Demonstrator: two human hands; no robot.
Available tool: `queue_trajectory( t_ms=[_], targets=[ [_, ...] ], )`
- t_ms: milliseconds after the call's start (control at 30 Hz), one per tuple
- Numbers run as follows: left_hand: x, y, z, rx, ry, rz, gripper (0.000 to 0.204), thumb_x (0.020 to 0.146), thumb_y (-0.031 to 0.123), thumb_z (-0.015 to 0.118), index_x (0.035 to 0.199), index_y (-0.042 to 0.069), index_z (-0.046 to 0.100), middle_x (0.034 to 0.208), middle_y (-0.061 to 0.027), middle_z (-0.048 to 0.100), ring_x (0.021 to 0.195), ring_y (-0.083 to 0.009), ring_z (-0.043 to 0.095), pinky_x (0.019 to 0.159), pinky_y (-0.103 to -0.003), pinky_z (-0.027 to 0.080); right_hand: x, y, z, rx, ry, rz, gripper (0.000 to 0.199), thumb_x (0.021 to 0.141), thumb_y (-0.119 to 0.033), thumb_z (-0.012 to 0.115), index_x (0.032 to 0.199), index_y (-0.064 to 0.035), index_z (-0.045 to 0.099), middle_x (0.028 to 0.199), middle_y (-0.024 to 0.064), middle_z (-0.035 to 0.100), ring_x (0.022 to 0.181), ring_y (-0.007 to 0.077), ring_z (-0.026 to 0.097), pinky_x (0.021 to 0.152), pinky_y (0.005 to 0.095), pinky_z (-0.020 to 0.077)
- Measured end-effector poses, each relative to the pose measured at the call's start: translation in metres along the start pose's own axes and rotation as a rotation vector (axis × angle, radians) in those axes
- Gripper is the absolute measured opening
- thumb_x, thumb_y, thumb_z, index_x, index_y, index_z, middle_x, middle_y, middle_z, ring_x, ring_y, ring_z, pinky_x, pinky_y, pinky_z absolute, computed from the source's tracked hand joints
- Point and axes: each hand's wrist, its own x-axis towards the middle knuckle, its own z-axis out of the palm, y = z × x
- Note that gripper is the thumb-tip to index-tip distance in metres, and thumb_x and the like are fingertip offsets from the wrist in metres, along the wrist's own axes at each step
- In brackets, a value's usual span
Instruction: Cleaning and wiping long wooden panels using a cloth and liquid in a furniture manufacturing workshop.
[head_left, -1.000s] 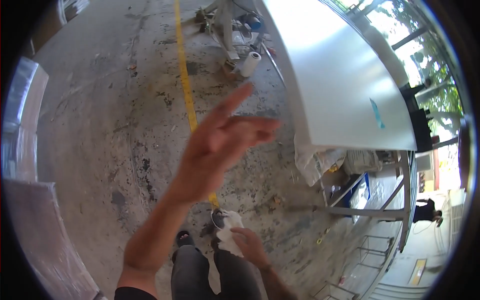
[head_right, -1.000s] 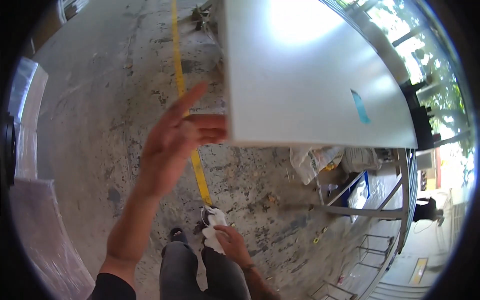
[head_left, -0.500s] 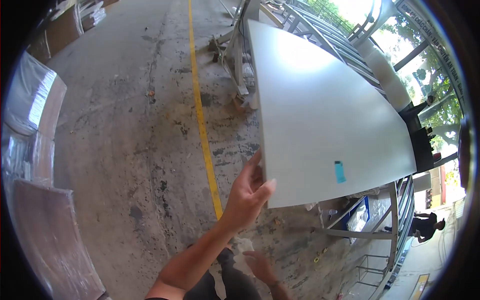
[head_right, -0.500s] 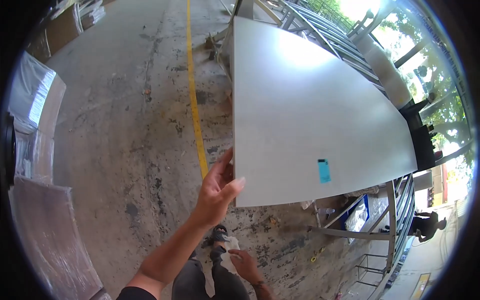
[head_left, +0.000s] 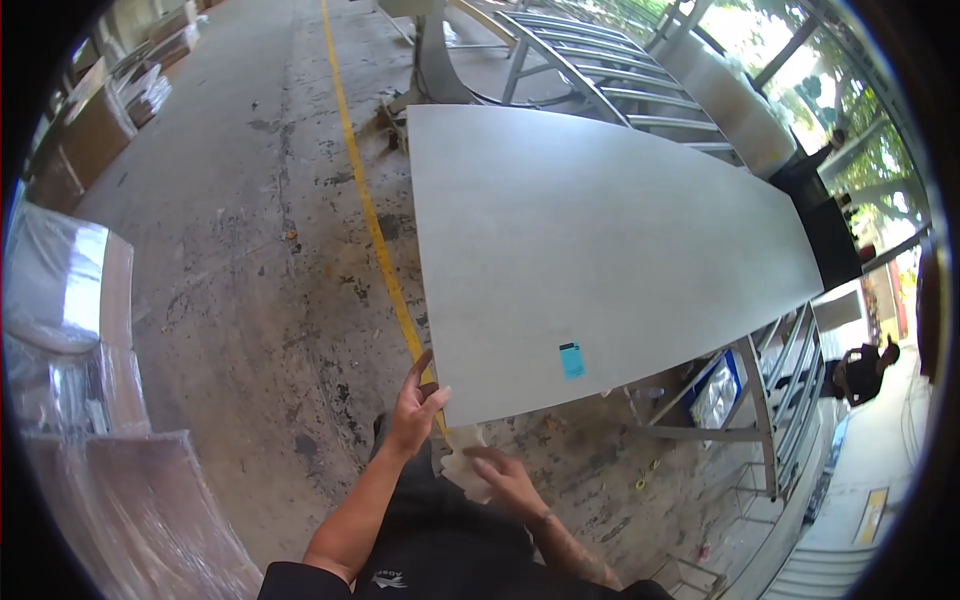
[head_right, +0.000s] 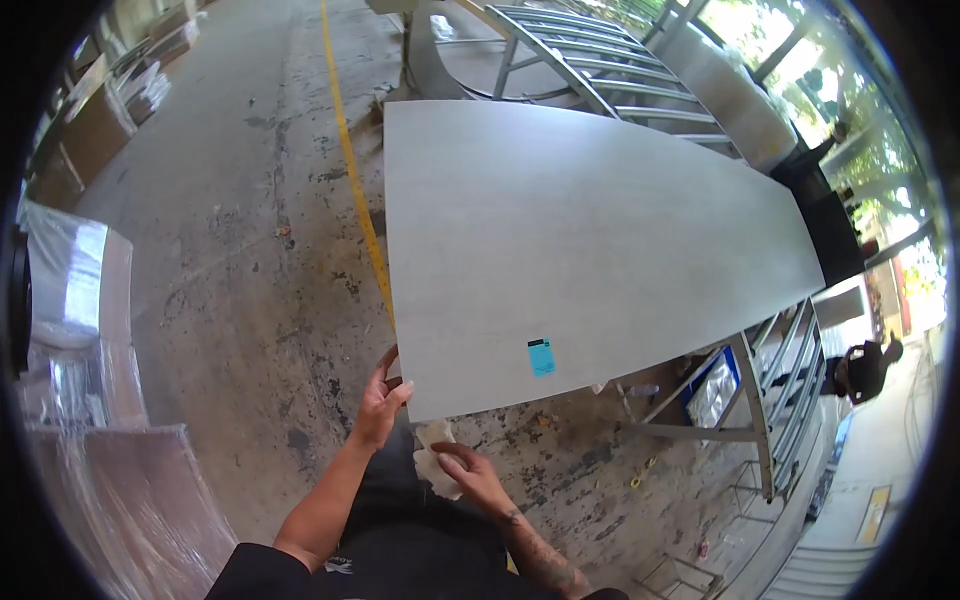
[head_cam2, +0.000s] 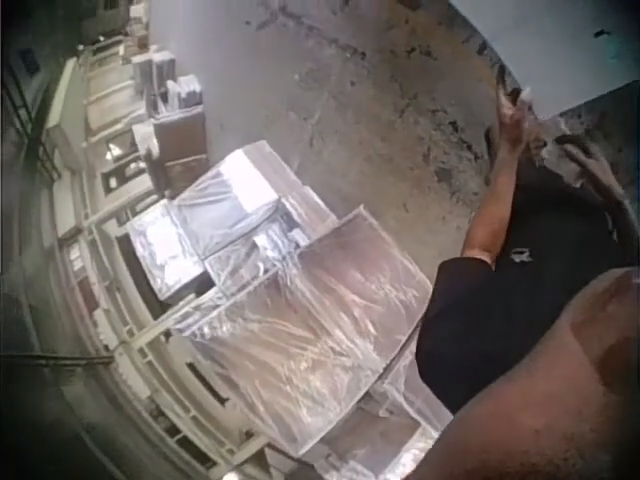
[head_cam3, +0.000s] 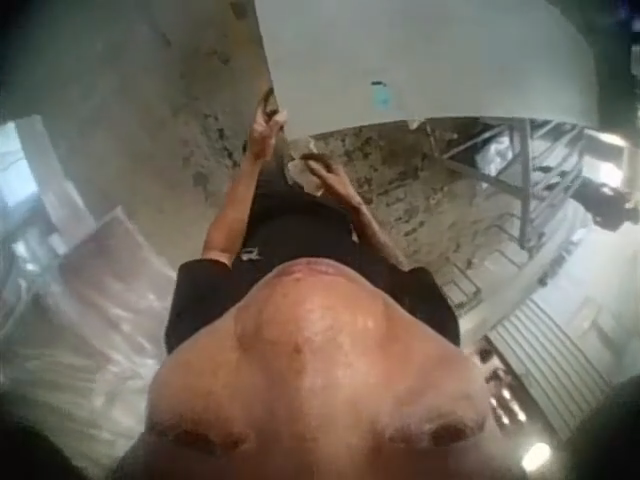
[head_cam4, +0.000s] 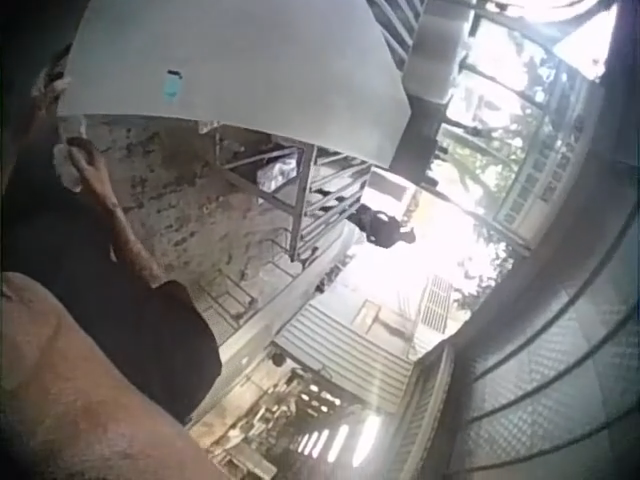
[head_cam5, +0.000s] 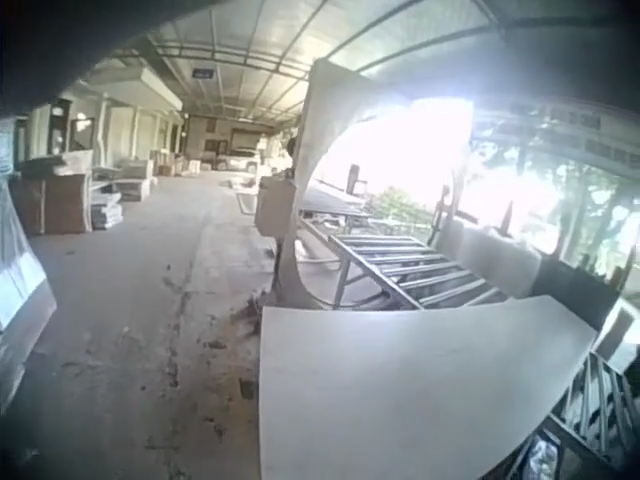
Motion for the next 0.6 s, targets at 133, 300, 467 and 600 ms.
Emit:
queue_trajectory(
  t_ms=[133,300,467,600],
  targets=[
    [0.074,-0.002,0.000,0.159,-0.130,0.020,0.072,0.095,0.008,0.059,0.157,0.002,0.022,0.109,-0.0041,0.065,0.094,-0.0104,0.060,0.085,-0.026,0.049,0.018,-0.012,-0.003,0.079,0.066,-0.124,0.047,0.100,-0.033,0.062,0.132,0.0006,0.060,0.126,0.0098,0.066,0.115,0.0169,0.060,0.099,0.0323,0.0478],
    [0.180,0.053,-0.013,0.146,-0.158,-0.011,0.054,0.097,0.010,0.055,0.147,0.003,0.036,0.136,-0.0099,0.054,0.123,-0.0211,0.052,0.104,-0.038,0.043,0.060,0.001,0.036,0.452,0.268,-0.147,0.046,0.094,-0.030,0.072,0.127,0.0006,0.063,0.114,0.0078,0.070,0.101,0.0154,0.064,0.085,0.0313,0.0526],
    [0.237,0.087,-0.012,0.498,-0.304,-0.122,0.054,0.101,0.033,0.058,0.145,0.006,0.041,0.140,-0.0081,0.052,0.126,-0.0252,0.051,0.105,-0.041,0.043,0.062,0.023,0.063,0.738,0.415,-0.500,0.035,0.096,-0.028,0.070,0.118,-0.0015,0.066,0.100,0.0047,0.071,0.089,0.0120,0.064,0.070,0.0282,0.0513],
    [0.226,0.094,-0.020,0.599,-0.404,-0.267,0.062,0.102,0.054,0.048,0.148,0.012,0.044,0.147,-0.0027,0.050,0.132,-0.0252,0.048,0.109,-0.042,0.041,0.069,0.028,0.074,0.567,0.644,-0.701,0.043,0.092,-0.039,0.070,0.116,-0.0037,0.068,0.107,0.0126,0.068,0.099,0.0239,0.067,0.084,0.0335,0.0527]
  ],
)
